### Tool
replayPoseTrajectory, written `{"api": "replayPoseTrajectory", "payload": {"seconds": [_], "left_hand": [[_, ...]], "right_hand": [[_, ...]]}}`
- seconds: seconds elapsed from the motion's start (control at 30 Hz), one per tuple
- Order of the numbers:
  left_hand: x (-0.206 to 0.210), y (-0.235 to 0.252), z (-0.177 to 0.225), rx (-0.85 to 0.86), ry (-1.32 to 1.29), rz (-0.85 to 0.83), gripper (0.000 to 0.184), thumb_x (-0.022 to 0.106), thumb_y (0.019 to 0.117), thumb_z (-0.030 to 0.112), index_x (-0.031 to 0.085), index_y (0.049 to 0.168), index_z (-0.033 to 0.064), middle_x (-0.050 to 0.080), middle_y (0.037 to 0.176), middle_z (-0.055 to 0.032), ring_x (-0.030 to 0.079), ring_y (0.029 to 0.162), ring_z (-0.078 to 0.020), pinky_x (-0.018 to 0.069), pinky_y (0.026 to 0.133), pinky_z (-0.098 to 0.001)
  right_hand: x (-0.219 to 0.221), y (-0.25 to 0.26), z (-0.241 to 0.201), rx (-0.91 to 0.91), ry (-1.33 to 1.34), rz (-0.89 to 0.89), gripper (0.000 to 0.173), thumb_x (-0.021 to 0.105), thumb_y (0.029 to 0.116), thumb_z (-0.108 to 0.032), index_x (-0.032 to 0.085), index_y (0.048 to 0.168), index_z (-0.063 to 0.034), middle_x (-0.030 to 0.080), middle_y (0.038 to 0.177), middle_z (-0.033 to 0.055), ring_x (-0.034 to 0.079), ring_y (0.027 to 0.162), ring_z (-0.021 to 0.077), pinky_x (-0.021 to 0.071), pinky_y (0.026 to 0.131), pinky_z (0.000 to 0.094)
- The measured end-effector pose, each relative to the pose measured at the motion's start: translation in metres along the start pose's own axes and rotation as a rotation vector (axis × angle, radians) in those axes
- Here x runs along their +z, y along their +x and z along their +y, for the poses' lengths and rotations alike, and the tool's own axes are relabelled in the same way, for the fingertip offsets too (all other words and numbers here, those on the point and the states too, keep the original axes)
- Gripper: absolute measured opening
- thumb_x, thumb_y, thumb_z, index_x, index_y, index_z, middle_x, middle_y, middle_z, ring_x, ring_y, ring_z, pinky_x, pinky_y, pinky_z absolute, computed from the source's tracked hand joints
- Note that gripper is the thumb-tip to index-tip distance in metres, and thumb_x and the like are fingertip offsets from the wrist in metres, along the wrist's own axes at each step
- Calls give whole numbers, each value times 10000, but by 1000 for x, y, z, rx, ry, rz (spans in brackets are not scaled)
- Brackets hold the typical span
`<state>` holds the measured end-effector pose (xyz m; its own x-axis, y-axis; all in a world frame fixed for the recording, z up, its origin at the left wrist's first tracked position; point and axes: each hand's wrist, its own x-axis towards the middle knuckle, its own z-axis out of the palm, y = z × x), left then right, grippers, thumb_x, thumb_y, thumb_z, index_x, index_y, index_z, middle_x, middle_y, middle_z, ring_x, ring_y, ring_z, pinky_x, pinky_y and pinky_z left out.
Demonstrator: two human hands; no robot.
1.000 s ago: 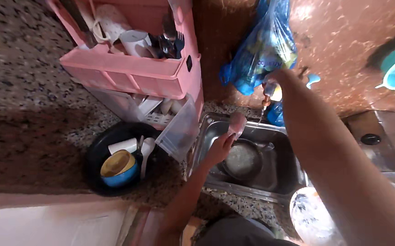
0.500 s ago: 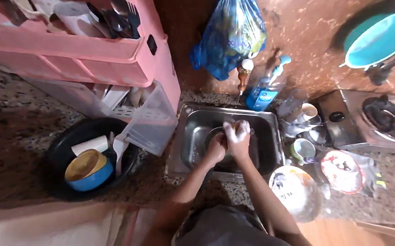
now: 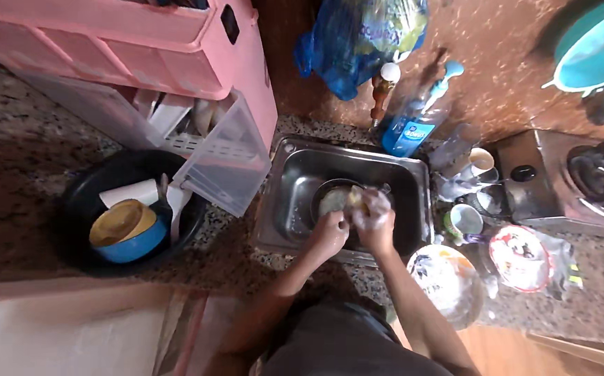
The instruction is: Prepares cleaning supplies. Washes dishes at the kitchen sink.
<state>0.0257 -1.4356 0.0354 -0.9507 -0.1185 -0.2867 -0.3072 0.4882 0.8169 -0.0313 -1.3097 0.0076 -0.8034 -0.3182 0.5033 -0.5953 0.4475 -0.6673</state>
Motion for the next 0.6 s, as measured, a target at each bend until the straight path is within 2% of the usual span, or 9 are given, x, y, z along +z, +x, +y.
{"api": "replayPoseTrajectory", "payload": {"seconds": [0.03, 0.07, 0.1, 0.13, 0.2, 0.33, 0.47, 0.57, 0.6], "left_hand": [[-1, 0, 0, -30, 7, -5, 152, 556, 1016, 68, 674, 1005, -27, 669, 915, -167, 659, 866, -270, 543, 817, -481], [-1, 0, 0, -37, 12, -10, 152, 561, 1007, 63, 683, 1021, -27, 682, 942, -173, 670, 894, -278, 546, 838, -493], [-1, -1, 0, -21, 15, -12, 170, 548, 1023, 84, 681, 1020, -23, 670, 920, -164, 656, 869, -270, 539, 817, -486], [2, -4, 0, 12, 7, -4, 200, 531, 1043, 118, 662, 967, -13, 634, 857, -137, 622, 803, -245, 521, 762, -456], [6, -10, 2, 60, -23, 9, 277, 509, 1079, 183, 692, 979, 0, 641, 835, -105, 618, 772, -197, 526, 746, -404], [7, -4, -8, 86, -52, 53, 202, 529, 1024, 85, 658, 913, -24, 633, 830, -125, 625, 789, -206, 525, 754, -407], [16, -15, -12, 197, -91, 112, 285, 527, 1066, 178, 703, 955, -15, 650, 802, -81, 608, 732, -120, 524, 722, -310], [19, -10, -19, 250, -129, 180, 204, 536, 1010, 68, 664, 881, -25, 627, 776, -76, 588, 716, -101, 505, 698, -286], [19, -10, -22, 258, -134, 192, 192, 542, 996, 54, 688, 899, -25, 660, 796, -79, 620, 740, -93, 530, 722, -284]], "right_hand": [[2, -7, -1, -36, 9, -7, 267, 756, 840, -95, 759, 1066, 47, 719, 1143, 241, 694, 1093, 379, 565, 963, 498], [2, -9, 0, -50, 8, -21, 268, 764, 840, -109, 763, 1058, 47, 720, 1140, 242, 701, 1081, 375, 571, 954, 489], [-2, -4, 3, -27, 0, -51, 267, 752, 864, -112, 761, 1071, 57, 718, 1156, 253, 698, 1096, 388, 561, 974, 504], [-7, 4, 6, 16, -16, -78, 255, 724, 898, -110, 753, 1082, 64, 713, 1161, 260, 689, 1109, 401, 544, 994, 528], [-10, 16, 12, 49, -30, -34, 212, 693, 947, -128, 752, 1040, 54, 720, 1107, 243, 693, 1072, 390, 545, 974, 528], [-7, 8, 3, -72, 5, 15, 250, 710, 864, -90, 759, 1057, 63, 736, 1101, 231, 709, 1056, 370, 568, 953, 488], [-15, 22, 9, -51, -50, 25, 173, 698, 930, -105, 755, 984, 50, 727, 1025, 225, 708, 993, 366, 570, 914, 493], [-12, 14, -4, -106, -5, 50, 207, 707, 897, -126, 765, 999, 45, 745, 1034, 210, 715, 1011, 344, 573, 934, 470], [-11, 10, -6, -134, 7, 47, 216, 714, 888, -137, 768, 996, 42, 748, 1032, 204, 720, 1007, 330, 574, 937, 447]]}}
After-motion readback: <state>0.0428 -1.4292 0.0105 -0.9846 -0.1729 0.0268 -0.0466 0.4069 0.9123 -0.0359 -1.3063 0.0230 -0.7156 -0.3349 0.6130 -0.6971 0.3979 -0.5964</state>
